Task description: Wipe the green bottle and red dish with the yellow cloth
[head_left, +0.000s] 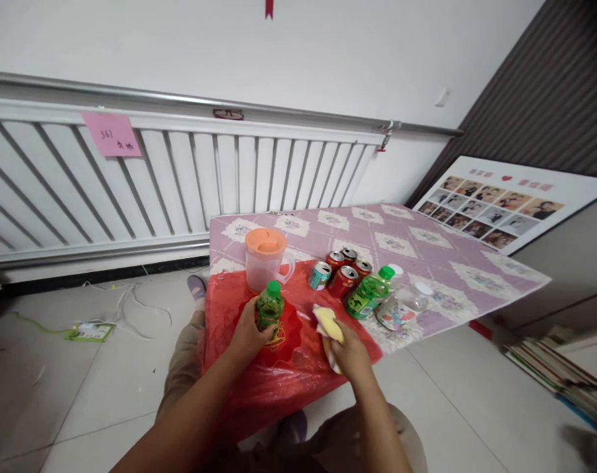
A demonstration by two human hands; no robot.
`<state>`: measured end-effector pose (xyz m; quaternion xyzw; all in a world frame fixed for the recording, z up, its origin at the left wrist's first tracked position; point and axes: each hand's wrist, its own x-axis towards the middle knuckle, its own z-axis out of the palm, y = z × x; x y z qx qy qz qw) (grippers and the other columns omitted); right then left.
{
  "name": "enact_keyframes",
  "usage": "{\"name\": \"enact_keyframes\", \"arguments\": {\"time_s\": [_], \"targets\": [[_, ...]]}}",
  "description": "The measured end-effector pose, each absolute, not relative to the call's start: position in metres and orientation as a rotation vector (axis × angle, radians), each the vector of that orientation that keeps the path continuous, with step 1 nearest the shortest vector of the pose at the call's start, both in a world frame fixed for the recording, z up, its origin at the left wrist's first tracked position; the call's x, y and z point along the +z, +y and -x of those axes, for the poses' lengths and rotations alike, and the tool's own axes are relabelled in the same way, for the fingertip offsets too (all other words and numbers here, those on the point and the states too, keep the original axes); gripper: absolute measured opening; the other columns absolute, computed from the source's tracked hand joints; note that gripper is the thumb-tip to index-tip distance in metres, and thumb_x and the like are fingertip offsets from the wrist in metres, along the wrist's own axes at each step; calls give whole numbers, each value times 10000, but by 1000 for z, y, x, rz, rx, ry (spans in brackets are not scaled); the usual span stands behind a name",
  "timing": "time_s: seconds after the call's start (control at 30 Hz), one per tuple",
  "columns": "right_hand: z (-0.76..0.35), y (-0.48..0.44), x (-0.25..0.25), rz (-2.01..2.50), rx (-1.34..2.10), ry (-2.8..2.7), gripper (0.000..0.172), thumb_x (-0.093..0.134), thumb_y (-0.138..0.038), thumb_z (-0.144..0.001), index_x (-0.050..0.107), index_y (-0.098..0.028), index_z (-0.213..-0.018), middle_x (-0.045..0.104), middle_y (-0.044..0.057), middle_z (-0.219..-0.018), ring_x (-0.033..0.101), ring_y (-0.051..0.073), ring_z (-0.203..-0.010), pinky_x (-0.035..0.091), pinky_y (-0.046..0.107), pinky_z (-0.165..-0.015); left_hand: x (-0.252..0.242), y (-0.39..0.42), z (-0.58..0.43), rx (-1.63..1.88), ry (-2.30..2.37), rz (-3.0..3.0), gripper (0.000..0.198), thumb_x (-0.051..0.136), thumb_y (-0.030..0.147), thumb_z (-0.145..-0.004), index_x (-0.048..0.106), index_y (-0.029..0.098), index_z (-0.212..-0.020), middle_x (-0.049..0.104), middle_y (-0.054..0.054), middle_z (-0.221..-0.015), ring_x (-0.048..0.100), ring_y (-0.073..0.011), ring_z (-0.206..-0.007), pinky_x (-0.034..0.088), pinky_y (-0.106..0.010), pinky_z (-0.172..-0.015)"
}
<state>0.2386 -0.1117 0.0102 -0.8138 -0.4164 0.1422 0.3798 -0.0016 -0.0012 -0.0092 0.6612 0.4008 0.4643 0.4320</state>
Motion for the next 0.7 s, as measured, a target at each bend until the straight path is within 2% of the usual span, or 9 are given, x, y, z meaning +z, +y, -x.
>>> {"name": "enact_keyframes", "arguments": {"time_s": [0.1, 0.17, 0.27, 0.37, 0.47, 0.53, 0.6, 0.7], "targets": [[-256, -124, 21, 1985, 372, -893, 519, 590, -436, -759, 679, -157, -1188, 772, 94, -1000, 739, 287, -900, 592, 407, -796, -10, -1, 0, 1169, 993, -1642, 717, 768, 148, -672, 477, 198, -1326, 629, -99, -1245, 623, -267, -1178, 474, -469, -1070], [-259, -131, 35, 1858, 410, -731, 617, 615, -540, -750, 647, -148, -1225, 775, 78, -931, 746, 266, -781, 603, 366, -671, -10, -1, 0, 1173, 982, -1654, 695, 759, 152, -685, 478, 192, -1320, 622, -106, -1257, 626, -264, -1167, 482, -468, -1059], [-246, -133, 65, 1591, 523, -533, 672, 772, -523, -643, 652, -184, -1210, 775, 54, -941, 738, 244, -747, 595, 330, -640, -8, -2, 1, 1195, 967, -1686, 667, 749, 145, -696, 482, 189, -1306, 616, -110, -1267, 618, -260, -1170, 481, -468, -1058], [-220, -123, 102, 1539, 571, -632, 665, 797, -495, -648, 649, -197, -1224, 772, 59, -961, 731, 238, -745, 589, 328, -643, -7, -2, 1, 1202, 958, -1694, 666, 753, 128, -690, 483, 198, -1295, 619, -100, -1259, 614, -253, -1172, 468, -469, -1072], [-191, -106, 134, 1555, 500, -864, 655, 742, -471, -724, 611, -200, -1305, 761, 86, -1066, 734, 258, -840, 598, 369, -723, -7, -2, 0, 1207, 968, -1673, 685, 767, 120, -678, 483, 208, -1295, 621, -97, -1256, 612, -258, -1181, 457, -471, -1082], [-175, -92, 148, 1529, 342, -1144, 545, 675, -385, -789, 621, -213, -1303, 725, 97, -1187, 709, 271, -1001, 571, 409, -874, -7, -2, 0, 1212, 964, -1668, 695, 772, 128, -676, 481, 208, -1302, 619, -102, -1260, 611, -267, -1187, 459, -477, -1079], [-162, -77, 155, 1461, 131, -1438, 494, 608, -278, -817, 623, -223, -1308, 669, 103, -1303, 635, 279, -1178, 494, 444, -1025, -9, -1, -1, 1216, 943, -1669, 696, 769, 138, -685, 475, 205, -1312, 615, -110, -1268, 608, -274, -1192, 465, -485, -1071], [-147, -59, 156, 1415, -44, -1779, 576, 543, -121, -799, 589, -220, -1364, 603, 118, -1398, 547, 276, -1300, 429, 476, -1103, -10, 0, -1, 1219, 917, -1653, 698, 765, 137, -684, 475, 204, -1315, 611, -113, -1277, 606, -280, -1197, 481, -485, -1055]]}}
